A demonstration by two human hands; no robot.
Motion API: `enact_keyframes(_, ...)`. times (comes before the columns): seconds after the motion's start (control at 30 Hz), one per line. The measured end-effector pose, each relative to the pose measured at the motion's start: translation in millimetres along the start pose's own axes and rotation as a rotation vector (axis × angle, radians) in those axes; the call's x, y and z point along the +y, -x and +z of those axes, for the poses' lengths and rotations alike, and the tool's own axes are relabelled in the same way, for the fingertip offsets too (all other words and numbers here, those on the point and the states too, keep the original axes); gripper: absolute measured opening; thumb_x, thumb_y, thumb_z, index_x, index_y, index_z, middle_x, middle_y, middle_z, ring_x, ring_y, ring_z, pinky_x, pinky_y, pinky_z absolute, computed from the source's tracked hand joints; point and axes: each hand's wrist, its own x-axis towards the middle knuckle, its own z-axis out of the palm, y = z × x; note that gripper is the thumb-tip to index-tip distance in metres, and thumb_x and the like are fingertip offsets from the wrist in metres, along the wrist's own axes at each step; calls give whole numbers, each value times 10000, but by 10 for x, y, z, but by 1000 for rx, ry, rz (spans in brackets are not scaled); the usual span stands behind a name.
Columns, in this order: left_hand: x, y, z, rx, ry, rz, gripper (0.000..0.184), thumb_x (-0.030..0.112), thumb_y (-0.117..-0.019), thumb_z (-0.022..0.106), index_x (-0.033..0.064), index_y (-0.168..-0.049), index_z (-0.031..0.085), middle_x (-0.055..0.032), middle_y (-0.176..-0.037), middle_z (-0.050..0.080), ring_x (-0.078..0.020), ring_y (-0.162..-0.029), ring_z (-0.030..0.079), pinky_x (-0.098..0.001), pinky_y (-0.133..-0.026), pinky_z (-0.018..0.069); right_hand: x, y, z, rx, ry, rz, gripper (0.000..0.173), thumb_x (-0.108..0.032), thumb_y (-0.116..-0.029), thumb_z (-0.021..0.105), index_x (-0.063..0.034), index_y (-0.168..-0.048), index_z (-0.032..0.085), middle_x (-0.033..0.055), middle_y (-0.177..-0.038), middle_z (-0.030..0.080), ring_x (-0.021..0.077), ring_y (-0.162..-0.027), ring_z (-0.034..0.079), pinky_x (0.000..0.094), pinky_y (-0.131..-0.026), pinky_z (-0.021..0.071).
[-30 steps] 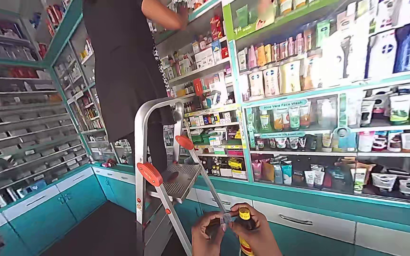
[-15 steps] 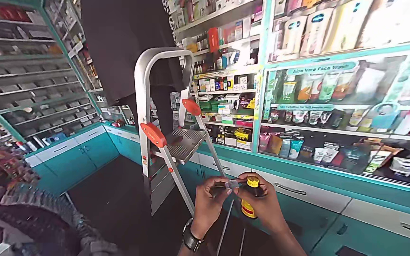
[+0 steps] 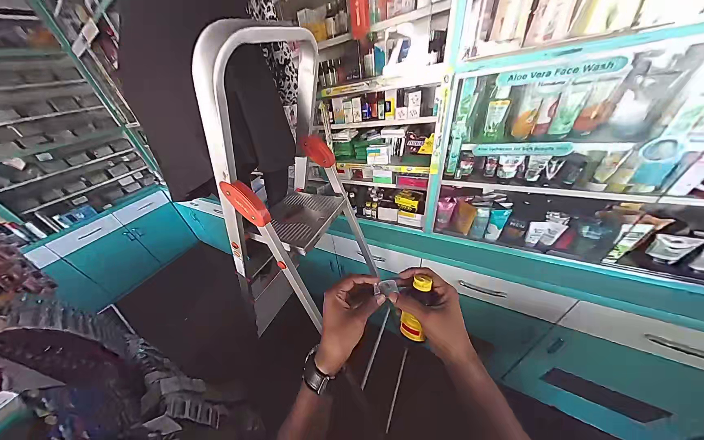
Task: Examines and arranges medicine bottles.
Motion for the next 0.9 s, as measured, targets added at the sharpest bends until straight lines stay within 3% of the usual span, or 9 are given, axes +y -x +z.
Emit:
enact_keyframes(0.37, 10, -15, -66, -2, -4, -29, 297, -112, -837, 711, -100, -1132, 685, -176, -1087, 728, -199, -912, 728, -339, -838, 625, 15, -20, 75, -8, -19, 30, 358, 30, -777, 790, 4, -1105, 647, 113, -952, 757, 178, -683, 715, 283, -529, 600)
enact_keyframes(0.47, -23, 0, -56, 26, -10, -75, 284, -104, -828, 730, -86, -1110, 700, -150, -1020, 742, -179, -896, 725, -326, -826, 621, 28, 2, 83, 46, -59, 140, 371, 13, -782, 800, 12, -1122, 651, 125, -956, 745, 192, -674, 704, 299, -533, 602)
enact_keyframes(0.5, -29, -20, -73, 54, -18, -87, 281, -102, -824, 737, -84, -1102, 704, -147, -1001, 744, -177, -889, 724, -325, -822, 621, 29, -20, 108, 107, -124, 241, 338, 5, -814, 775, 16, -1126, 645, 125, -929, 730, 199, -662, 697, 316, -539, 610)
enact_keyframes(0.57, -37, -66, -163, 139, -43, -91, 275, -93, -819, 747, -81, -1091, 713, -147, -985, 749, -183, -886, 728, -333, -830, 620, 98, -116, 136, 246, -329, 473, 184, -138, -1015, 609, 2, -1133, 603, 111, -838, 690, 191, -626, 681, 335, -536, 612)
enact_keyframes(0.63, -83, -119, -243, 226, -39, -60, 276, -94, -802, 754, -80, -1076, 717, -144, -961, 749, -182, -870, 728, -331, -831, 620, 206, -220, 32, 293, -545, 651, 313, -356, -1083, 436, -78, -1141, 568, 98, -828, 685, 208, -654, 696, 366, -551, 608)
enact_keyframes(0.7, -111, -156, -323, 289, -39, -41, 277, -89, -796, 758, -79, -1070, 719, -146, -946, 749, -184, -852, 729, -330, -821, 623, 310, -224, -118, 175, -775, 696, 259, -246, -982, 400, -77, -1058, 582, 145, -917, 706, 262, -789, 719, 422, -662, 614)
enact_keyframes(0.77, -91, -222, -394, 325, -55, -21, 276, -90, -799, 759, -81, -1072, 720, -153, -949, 750, -188, -850, 730, -330, -812, 624, 401, -249, -205, 7, -905, 672, 236, -63, -874, 497, -27, -1056, 642, 201, -1069, 720, 298, -938, 733, 445, -779, 625)
enact_keyframes(0.83, -60, -275, -429, 345, -91, -11, 278, -92, -802, 761, -78, -1077, 724, -149, -957, 755, -181, -856, 734, -322, -814, 626, 423, -286, -203, -95, -979, 620, 245, -17, -881, 589, 0, -1112, 670, 226, -1176, 698, 307, -1027, 722, 432, -854, 620)
enact_keyframes(0.9, -25, -322, -436, 353, -120, -6, 286, -90, -802, 766, -75, -1084, 726, -145, -957, 757, -180, -855, 736, -316, -810, 625, 410, -313, -168, -74, -1035, 585, 240, -43, -950, 578, 30, -1168, 645, 261, -1211, 677, 328, -1055, 718, 427, -884, 620)
